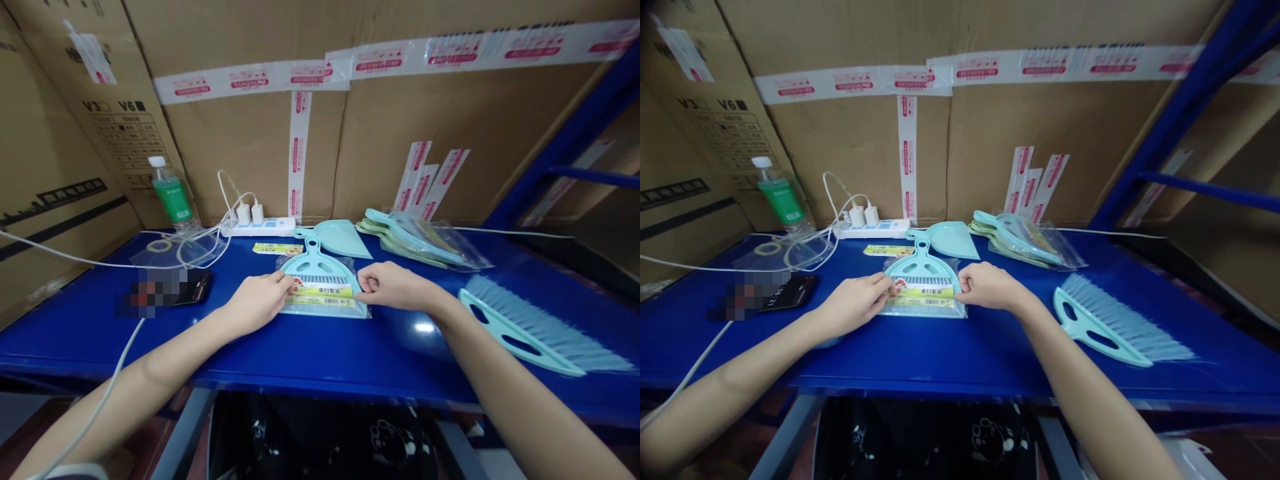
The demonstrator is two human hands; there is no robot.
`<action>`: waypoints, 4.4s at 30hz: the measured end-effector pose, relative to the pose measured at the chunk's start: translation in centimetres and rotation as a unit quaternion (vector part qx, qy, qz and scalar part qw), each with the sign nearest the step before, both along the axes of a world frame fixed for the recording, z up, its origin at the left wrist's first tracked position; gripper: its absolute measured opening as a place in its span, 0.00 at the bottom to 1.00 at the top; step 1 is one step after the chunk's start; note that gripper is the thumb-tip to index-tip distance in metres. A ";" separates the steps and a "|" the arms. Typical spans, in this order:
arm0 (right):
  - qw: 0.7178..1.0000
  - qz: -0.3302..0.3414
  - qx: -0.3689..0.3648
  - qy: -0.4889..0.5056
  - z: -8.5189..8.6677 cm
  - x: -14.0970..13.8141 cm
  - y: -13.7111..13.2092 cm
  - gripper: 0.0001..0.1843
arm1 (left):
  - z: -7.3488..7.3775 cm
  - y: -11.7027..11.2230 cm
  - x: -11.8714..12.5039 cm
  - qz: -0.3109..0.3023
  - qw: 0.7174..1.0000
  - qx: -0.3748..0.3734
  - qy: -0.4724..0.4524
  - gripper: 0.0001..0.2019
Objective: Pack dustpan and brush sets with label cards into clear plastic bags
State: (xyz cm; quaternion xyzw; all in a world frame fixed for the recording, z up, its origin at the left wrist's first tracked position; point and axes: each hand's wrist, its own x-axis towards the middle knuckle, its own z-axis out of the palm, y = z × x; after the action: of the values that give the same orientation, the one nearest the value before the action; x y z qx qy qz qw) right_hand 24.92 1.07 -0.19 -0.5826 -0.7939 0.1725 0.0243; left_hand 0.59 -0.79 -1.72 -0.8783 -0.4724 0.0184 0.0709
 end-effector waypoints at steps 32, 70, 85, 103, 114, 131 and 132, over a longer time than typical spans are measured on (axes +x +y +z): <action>0.971 0.209 0.094 0.067 -1.1 -0.3 0.2 0.16 | -0.3 -0.1 -0.1 -0.174 0.982 0.065 0.017 0.19; 0.996 0.019 0.078 -0.030 -0.6 -1.5 -0.1 0.12 | 1.1 0.3 0.1 -0.101 0.994 0.030 0.041 0.21; 0.998 0.048 0.008 0.025 -0.6 -0.7 0.0 0.12 | 1.6 0.5 -1.3 -0.058 0.997 0.028 0.047 0.21; 0.989 0.102 -0.047 0.098 -0.6 0.1 0.5 0.11 | 1.7 0.7 -1.9 -0.009 1.000 -0.007 -0.003 0.23; 0.985 0.110 -0.058 0.119 -0.7 0.4 0.6 0.11 | 1.7 1.0 -2.0 0.011 0.999 -0.029 -0.026 0.23; 0.980 0.149 -0.024 0.129 -0.5 0.9 0.4 0.02 | 1.0 0.7 -1.5 -0.047 0.995 0.087 0.024 0.16; 0.980 0.147 -0.018 0.133 -0.5 0.9 0.4 0.02 | 1.1 0.6 -1.5 -0.043 0.995 0.090 0.026 0.16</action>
State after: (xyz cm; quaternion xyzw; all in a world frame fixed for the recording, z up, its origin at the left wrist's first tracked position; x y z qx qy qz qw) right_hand 25.87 1.51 -0.70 -0.4321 -0.8570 0.2645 0.0937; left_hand -0.90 -0.18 -0.62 -0.8874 -0.4315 -0.0041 0.1623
